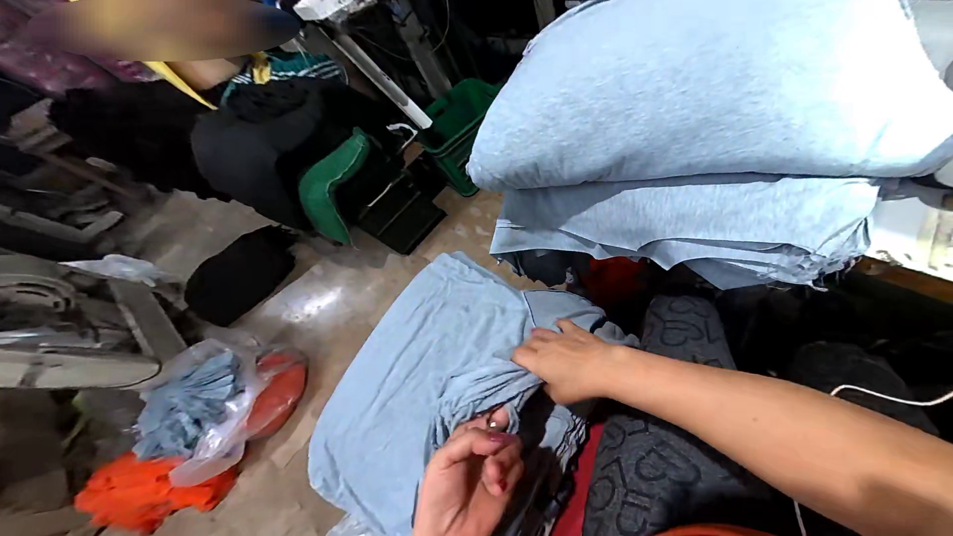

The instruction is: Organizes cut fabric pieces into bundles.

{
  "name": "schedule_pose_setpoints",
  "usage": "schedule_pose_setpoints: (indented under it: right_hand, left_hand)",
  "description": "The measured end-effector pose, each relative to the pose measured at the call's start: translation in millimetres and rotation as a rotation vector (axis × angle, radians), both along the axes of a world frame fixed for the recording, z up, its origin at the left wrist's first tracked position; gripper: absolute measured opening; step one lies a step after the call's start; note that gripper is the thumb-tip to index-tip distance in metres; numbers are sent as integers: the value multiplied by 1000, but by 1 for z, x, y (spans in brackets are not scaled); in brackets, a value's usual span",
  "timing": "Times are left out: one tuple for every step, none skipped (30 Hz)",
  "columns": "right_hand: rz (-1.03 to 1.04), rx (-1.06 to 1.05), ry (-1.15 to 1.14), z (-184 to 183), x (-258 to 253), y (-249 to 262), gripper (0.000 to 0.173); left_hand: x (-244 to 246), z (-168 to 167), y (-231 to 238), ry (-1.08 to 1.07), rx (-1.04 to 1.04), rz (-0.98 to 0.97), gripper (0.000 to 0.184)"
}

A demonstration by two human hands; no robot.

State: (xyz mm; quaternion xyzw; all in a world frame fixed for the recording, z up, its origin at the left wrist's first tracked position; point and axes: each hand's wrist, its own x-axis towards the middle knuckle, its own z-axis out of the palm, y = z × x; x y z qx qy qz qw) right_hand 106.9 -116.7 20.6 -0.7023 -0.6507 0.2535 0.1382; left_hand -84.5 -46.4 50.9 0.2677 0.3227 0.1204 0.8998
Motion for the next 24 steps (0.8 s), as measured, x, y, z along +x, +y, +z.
schedule_pose_setpoints:
  right_hand:
    - [10, 116, -39, -1, 3, 12, 37]
    - [49, 207, -70, 3, 5, 25, 25]
    - [102, 261, -89, 16, 6, 36, 17]
    - [153, 290, -101, 32, 4, 45, 13]
    - [197, 305, -109, 49, 1, 51, 12]
    - [238, 308, -121, 64, -3, 54, 12]
    - [278, 298, -128, 74, -6, 56, 13]
    - [318, 267, -134, 81, -9, 56, 13]
    - [347, 231, -134, 84, -9, 55, 13]
    - [355, 207, -133, 83, -6, 52, 13]
    - [344, 196, -130, 78, -2, 47, 12]
    - [325, 190, -122, 71, 3, 38, 11]
    - [306, 182, -114, 61, 8, 29, 10]
    - [291, 169, -108, 51, 12, 19, 9]
    - [278, 158, -105, 39, 17, 11, 10]
    - [264, 156, -97, 27, 21, 5, 11]
    - [249, 164, -85, 17, 21, 0, 12]
    - [234, 182, -79, 12, 20, -1, 13]
    - [221, 203, -88, 13, 19, 0, 13]
    - [220, 203, -91, 17, 19, 5, 13]
    - [235, 171, -75, 26, 18, 12, 13]
    - [248, 149, -67, 35, 16, 19, 13]
    - [259, 141, -69, 42, 12, 26, 13]
    - [272, 114, -79, 52, 8, 31, 15]
  left_hand:
    - [-3, 5, -6, -7, 55, 79, 19]
    - [-6, 9, -20, 19, 157, 185, 23]
    - [-11, 8, -36, 56, 279, 266, 31]
    - [-19, 0, -54, 88, 359, 315, 44]
    - [-22, -12, -69, 128, 320, 393, 48]
    - [-18, -23, -80, 202, 210, 460, 44]
    - [-7, -34, -83, 274, 66, 527, 37]
    - [7, -44, -77, 320, -72, 585, 24]
    - [22, -50, -67, 356, -152, 584, 15]
    - [35, -51, -58, 392, -164, 509, 14]
    - [45, -47, -53, 416, -125, 347, 13]
    - [51, -44, -51, 427, -58, 149, 20]
    - [52, -40, -49, 424, 37, -57, 32]
    - [51, -37, -48, 411, 166, -229, 38]
    - [49, -33, -48, 406, 335, -325, 37]
    - [43, -32, -48, 405, 490, -331, 35]
    - [33, -34, -51, 412, 582, -272, 35]
    - [22, -36, -55, 430, 592, -178, 36]
    - [12, -40, -60, 451, 525, -54, 38]
    - [4, -43, -65, 476, 407, 63, 37]
    - [3, -44, -69, 511, 263, 177, 30]
    - [7, -44, -71, 502, 110, 265, 26]
    - [16, -44, -71, 469, -6, 331, 23]
    - [29, -43, -70, 444, -81, 356, 17]
